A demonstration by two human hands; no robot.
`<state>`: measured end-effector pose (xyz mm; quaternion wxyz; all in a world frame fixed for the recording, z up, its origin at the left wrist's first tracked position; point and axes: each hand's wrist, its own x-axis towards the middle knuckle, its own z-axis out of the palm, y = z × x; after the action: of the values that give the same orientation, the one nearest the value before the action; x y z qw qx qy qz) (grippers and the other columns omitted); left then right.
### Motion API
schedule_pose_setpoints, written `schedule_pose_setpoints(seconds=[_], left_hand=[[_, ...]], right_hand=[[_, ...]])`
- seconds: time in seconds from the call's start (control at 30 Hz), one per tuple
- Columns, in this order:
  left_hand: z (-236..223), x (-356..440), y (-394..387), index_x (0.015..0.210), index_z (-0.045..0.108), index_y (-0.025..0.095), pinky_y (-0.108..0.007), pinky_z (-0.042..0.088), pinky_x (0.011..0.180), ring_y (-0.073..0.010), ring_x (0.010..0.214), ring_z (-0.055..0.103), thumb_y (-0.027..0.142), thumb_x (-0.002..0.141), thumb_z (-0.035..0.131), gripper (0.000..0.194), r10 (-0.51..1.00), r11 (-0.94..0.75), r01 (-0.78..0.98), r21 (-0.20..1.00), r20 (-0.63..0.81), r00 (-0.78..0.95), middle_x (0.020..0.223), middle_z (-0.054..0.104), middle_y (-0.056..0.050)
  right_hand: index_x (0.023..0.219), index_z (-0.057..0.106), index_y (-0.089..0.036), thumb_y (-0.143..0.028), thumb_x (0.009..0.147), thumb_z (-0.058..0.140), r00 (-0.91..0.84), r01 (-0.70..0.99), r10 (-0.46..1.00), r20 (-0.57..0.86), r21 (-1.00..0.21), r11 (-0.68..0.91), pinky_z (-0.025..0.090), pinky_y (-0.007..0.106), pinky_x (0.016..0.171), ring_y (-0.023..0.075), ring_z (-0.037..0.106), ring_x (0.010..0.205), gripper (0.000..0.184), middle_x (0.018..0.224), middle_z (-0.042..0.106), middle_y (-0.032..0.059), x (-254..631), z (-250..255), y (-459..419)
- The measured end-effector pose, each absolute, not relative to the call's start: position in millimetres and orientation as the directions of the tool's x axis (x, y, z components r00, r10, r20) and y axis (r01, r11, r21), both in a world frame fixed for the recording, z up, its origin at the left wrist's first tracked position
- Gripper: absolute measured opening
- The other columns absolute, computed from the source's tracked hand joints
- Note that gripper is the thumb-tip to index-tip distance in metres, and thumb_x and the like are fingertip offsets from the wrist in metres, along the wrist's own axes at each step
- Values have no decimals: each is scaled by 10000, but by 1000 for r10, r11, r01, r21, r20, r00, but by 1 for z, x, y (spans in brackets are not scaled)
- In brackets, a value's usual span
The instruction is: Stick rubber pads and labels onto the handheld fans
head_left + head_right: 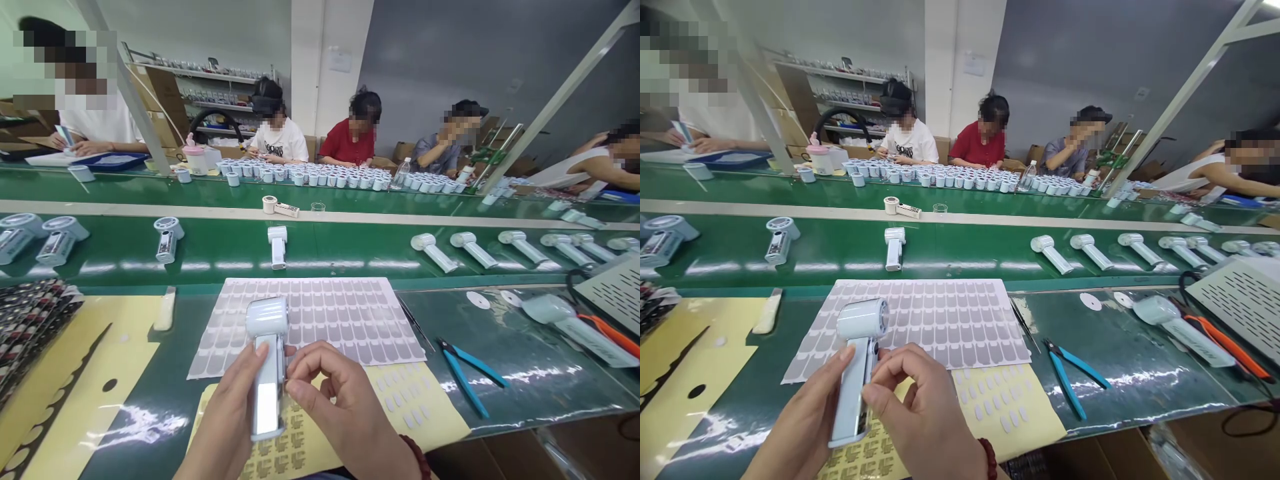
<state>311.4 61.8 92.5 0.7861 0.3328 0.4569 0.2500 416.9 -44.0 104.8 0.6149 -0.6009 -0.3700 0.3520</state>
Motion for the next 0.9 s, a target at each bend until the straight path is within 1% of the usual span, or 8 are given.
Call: schedule_pose_setpoints(seconds=[0.1,0.2,0.33,0.4,0.5,0.63,0.73,0.9], left_hand=[[95,321,64,1135,724,224,-349,490,1017,-276,1203,613,417,742,790,442,717,660,-141,738,-564,410,1157,743,-54],[96,326,65,1083,736,227,-351,462,1054,-270,1244,580,450,756,772,398,726,634,-179,753,-499,473,1171,736,-43],[98,330,66,1049,742,230,-346,486,1020,-272,1233,582,461,742,778,386,730,616,-181,766,-469,498,1102,749,-40],[99,332,66,1016,747,233,-331,487,1013,-268,1244,572,424,752,772,326,737,617,-178,767,-482,475,1085,752,-36],[99,335,67,975,753,233,-330,485,1015,-278,1258,559,415,767,756,276,728,632,-174,756,-502,467,1082,751,-39],[100,332,67,1014,752,241,-379,503,1000,-327,1241,570,473,687,812,405,678,658,-159,736,-488,549,1120,742,-51],[106,329,64,1064,744,236,-419,515,976,-370,1238,571,383,615,872,489,635,638,-130,759,-423,646,1186,725,-82],[120,332,58,1113,738,219,-460,506,979,-414,1235,578,198,525,883,606,595,603,-56,796,-401,697,1211,719,-124]], right_hand=[[739,630,-215,-166,816,669,456,68,890,-8,-997,-44,364,198,516,175,606,938,100,933,612,18,416,111,-38],[721,603,-214,-152,819,648,445,145,895,-14,-986,-88,372,196,503,156,608,894,125,942,593,5,420,114,-34],[709,599,-216,-144,816,654,461,204,887,9,-974,-96,481,243,708,183,621,1002,141,925,604,1,424,116,-30],[705,601,-217,-144,817,656,461,224,887,10,-969,-105,494,283,798,199,623,1032,144,930,617,7,425,116,-29],[690,583,-216,-132,814,640,471,248,882,10,-961,-121,500,302,798,202,634,1001,160,925,614,15,425,115,-27],[681,523,-217,-100,803,609,506,320,859,82,-942,-99,489,293,736,179,639,909,189,896,576,5,428,112,-26],[685,528,-214,-110,814,607,494,317,863,109,-946,-62,477,279,691,169,630,874,183,878,561,-1,434,112,-27],[669,617,-210,-177,788,677,499,102,866,29,-994,-26,468,278,688,168,625,852,138,869,601,0,442,111,-25]])
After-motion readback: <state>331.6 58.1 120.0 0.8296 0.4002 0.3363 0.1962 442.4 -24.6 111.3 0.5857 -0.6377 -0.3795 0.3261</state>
